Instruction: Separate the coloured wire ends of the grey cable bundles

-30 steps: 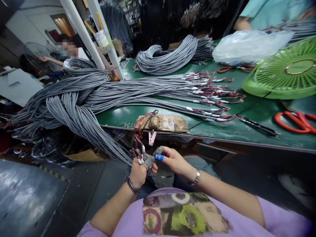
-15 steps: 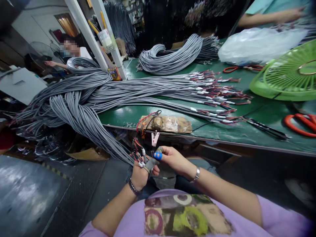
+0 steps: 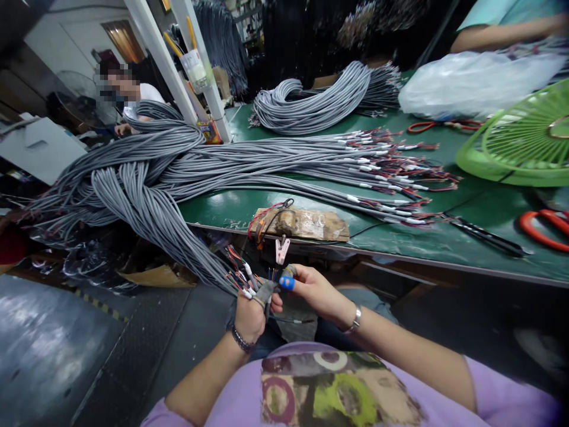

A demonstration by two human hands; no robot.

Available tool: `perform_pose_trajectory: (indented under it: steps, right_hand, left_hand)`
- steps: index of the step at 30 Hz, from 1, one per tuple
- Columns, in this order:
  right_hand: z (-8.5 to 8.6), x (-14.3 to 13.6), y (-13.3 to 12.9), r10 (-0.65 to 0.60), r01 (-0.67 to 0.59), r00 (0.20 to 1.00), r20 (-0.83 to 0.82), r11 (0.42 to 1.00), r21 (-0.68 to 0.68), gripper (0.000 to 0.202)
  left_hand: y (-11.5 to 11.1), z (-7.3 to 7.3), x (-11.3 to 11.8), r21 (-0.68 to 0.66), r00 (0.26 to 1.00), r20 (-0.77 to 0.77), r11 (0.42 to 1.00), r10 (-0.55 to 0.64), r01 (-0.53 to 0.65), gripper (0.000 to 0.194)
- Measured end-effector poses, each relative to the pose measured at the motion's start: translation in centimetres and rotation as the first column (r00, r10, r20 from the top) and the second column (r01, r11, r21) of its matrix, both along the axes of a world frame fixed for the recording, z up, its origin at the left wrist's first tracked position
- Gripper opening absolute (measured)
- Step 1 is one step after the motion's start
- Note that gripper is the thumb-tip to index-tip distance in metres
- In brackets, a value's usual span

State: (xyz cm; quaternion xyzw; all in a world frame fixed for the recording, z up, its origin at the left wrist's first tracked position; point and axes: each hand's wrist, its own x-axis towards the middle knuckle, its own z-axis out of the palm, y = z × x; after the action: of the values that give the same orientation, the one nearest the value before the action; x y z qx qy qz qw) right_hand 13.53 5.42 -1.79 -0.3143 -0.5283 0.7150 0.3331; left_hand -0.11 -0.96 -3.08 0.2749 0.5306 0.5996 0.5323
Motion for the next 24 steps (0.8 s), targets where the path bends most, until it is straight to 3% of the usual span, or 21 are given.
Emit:
perform_pose_trajectory:
  steps: [5, 9, 13, 19, 24]
  right_hand:
    - [-0.2, 0.5, -0.1, 0.000, 0.001, 1.000, 0.018, 0.999, -0.033, 0.040]
    - [-0.8, 1.1, 1.1, -0.108, 0.087, 0.992, -0.070, 0.962, -0.259, 0.041]
    - [-0.5, 1.0, 3.1, -0.146, 0.082, 0.983, -0.112, 0.891, -0.446, 0.039]
    - [0.7, -0.8, 4.4, -0.078, -0.051, 0.961, -0.265, 0.893, -0.447, 0.037]
    - [0.7, -1.6, 4.4, -0.116, -0.059, 0.936, -0.333, 0.879, -0.472, 0.036]
  left_hand:
    - [-0.3, -0.8, -0.1, 0.034, 0.991, -0.132, 0.999, 0.021, -0.017, 0.037]
    - [-0.4, -0.6, -0.3, 0.081, 0.984, -0.178, 0.997, 0.017, -0.002, 0.036]
    - [0.1, 0.0, -0.3, 0.087, 0.984, -0.172, 0.995, -0.042, 0.057, 0.032]
    - [1.5, 1.0, 0.2, 0.114, 0.993, -0.083, 0.989, -0.080, 0.090, 0.031]
    - [2.3, 1.7, 0.6, 0.091, 0.999, -0.024, 0.995, -0.045, 0.047, 0.032]
